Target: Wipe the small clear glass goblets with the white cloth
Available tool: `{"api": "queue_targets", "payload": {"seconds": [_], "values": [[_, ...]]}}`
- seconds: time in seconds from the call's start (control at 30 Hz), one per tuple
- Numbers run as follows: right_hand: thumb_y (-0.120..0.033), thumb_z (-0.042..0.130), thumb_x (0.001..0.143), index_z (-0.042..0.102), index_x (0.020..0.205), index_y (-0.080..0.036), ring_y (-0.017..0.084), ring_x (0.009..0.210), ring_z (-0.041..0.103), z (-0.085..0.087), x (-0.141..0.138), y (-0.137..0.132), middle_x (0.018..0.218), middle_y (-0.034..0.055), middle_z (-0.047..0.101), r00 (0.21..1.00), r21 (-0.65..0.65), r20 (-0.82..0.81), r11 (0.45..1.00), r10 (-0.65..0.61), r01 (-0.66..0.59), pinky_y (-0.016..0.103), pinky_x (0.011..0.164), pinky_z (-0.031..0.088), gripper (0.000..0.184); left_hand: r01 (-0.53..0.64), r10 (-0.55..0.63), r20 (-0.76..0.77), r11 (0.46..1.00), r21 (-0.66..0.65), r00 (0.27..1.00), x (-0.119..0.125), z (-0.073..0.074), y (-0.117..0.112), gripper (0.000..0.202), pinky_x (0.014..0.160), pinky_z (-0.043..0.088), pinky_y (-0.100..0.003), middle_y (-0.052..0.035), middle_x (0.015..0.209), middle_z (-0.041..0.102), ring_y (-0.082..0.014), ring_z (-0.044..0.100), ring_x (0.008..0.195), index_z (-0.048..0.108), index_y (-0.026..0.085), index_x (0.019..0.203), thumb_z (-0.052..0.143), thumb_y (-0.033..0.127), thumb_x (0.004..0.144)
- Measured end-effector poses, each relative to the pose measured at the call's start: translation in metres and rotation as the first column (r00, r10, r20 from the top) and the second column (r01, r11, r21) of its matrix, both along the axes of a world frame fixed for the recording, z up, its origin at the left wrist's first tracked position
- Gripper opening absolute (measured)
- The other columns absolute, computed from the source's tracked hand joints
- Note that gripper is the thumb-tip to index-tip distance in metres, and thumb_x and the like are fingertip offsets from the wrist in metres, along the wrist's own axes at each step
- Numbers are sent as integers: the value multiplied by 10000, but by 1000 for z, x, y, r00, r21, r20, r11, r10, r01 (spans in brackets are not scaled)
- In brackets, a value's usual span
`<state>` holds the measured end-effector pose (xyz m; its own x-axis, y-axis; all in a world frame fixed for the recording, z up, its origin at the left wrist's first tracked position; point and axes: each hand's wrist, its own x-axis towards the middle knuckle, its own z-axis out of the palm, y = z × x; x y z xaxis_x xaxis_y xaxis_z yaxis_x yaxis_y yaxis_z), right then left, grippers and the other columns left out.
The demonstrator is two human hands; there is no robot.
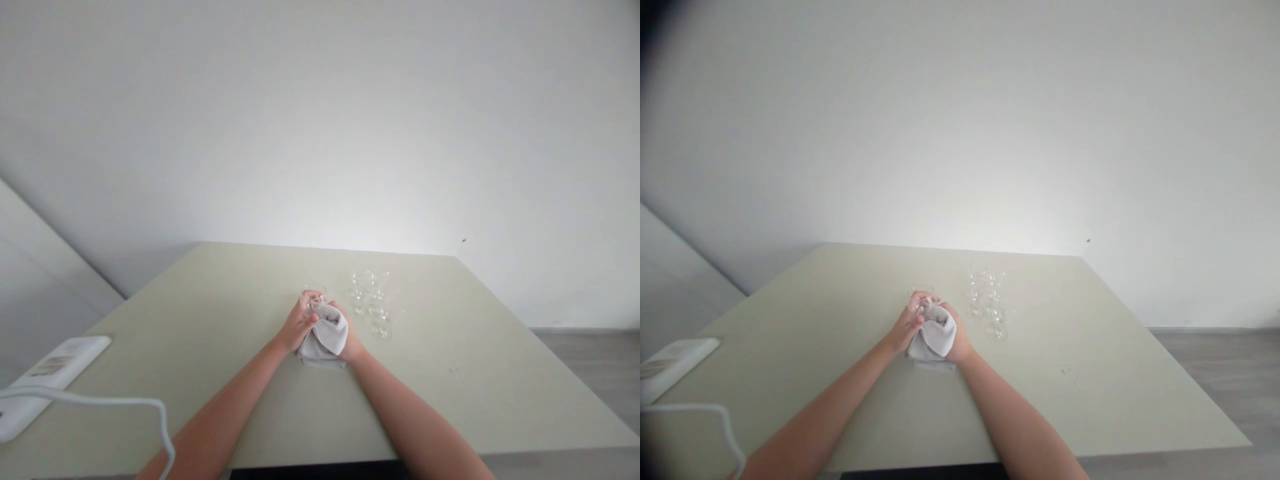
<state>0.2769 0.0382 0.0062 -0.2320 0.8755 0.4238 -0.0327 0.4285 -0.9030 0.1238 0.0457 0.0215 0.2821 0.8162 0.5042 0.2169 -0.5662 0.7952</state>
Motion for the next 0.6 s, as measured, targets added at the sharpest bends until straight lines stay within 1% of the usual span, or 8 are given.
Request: {"api": "queue_targets", "payload": {"seconds": [0.07, 0.17, 0.27, 0.37, 0.47, 0.53, 0.57, 0.6], "values": [[-387, 697, 716, 502, 756, -210, 140, 629, 498, 0, 0, 2, 707, -17, 550, 999, -6, 27, 999, -33, 34, 272, 598, 408, 266, -22, 23, 69, 1000, -9, 997, 0, -2, 3, 695, 912, 434, -376, -103, 1056, 566, -235, 551, 1007, 475, 174, 1126, 435, 773, 776], [-370, 715, 687, 532, 763, -202, 148, 652, 513, 0, 1, 4, 727, -10, 567, 995, -3, 61, 996, -83, 84, 270, 601, 402, 259, -71, 80, 230, 996, -47, 970, -2, -2, 8, 625, 841, 433, -323, -59, 953, 568, -193, 544, 886, 524, 178, 1071, 541, 719, 760], [-355, 724, 676, 546, 776, -204, 149, 654, 521, 1, 2, 3, 727, -10, 578, 999, -20, 7, 999, -40, 40, 271, 615, 411, 254, -60, 104, 345, 989, -136, 933, -4, 0, 10, 513, 769, 431, -281, -30, 847, 568, -161, 530, 792, 586, 170, 963, 561, 655, 795], [-356, 729, 672, 549, 787, -209, 154, 665, 534, 4, 3, 0, 740, -9, 585, 994, -44, -87, 997, 62, -66, 278, 636, 421, 260, 32, 95, 439, 962, -273, 893, -4, 5, 9, 479, 782, 439, -286, -52, 865, 625, -177, 569, 818, 643, 152, 966, 605, 598, 796], [-361, 718, 685, 558, 815, -206, 167, 714, 554, 7, 5, -1, 782, 1, 599, 980, -61, -152, 988, 131, -141, 298, 691, 438, 259, 233, 47, 582, 888, -397, 811, -2, 7, 8, 518, 808, 458, -326, -75, 912, 673, -210, 621, 856, 620, 155, 1093, 639, 568, 780], [-353, 721, 678, 554, 797, -202, 164, 705, 546, 7, 5, 0, 770, -1, 597, 986, -65, -129, 992, 101, -111, 296, 693, 439, 255, 314, 28, 631, 850, -422, 775, -1, 6, 9, 539, 800, 469, -341, -78, 921, 683, -224, 639, 868, 598, 166, 1113, 665, 564, 757], [-348, 727, 669, 546, 772, -201, 155, 679, 529, 6, 5, 1, 743, -8, 586, 995, -62, -85, 996, 58, -63, 286, 668, 431, 256, 305, 31, 629, 855, -419, 777, -1, 5, 10, 540, 784, 471, -328, -74, 924, 684, -219, 641, 865, 599, 168, 1095, 693, 559, 734], [-343, 735, 658, 534, 744, -200, 145, 648, 506, 6, 4, 2, 709, -17, 571, 1000, -54, -30, 998, 6, -8, 273, 634, 415, 261, 264, 47, 612, 874, -409, 790, -1, 4, 11, 531, 760, 468, -305, -66, 915, 683, -206, 639, 851, 606, 167, 1060, 725, 546, 707]]}}
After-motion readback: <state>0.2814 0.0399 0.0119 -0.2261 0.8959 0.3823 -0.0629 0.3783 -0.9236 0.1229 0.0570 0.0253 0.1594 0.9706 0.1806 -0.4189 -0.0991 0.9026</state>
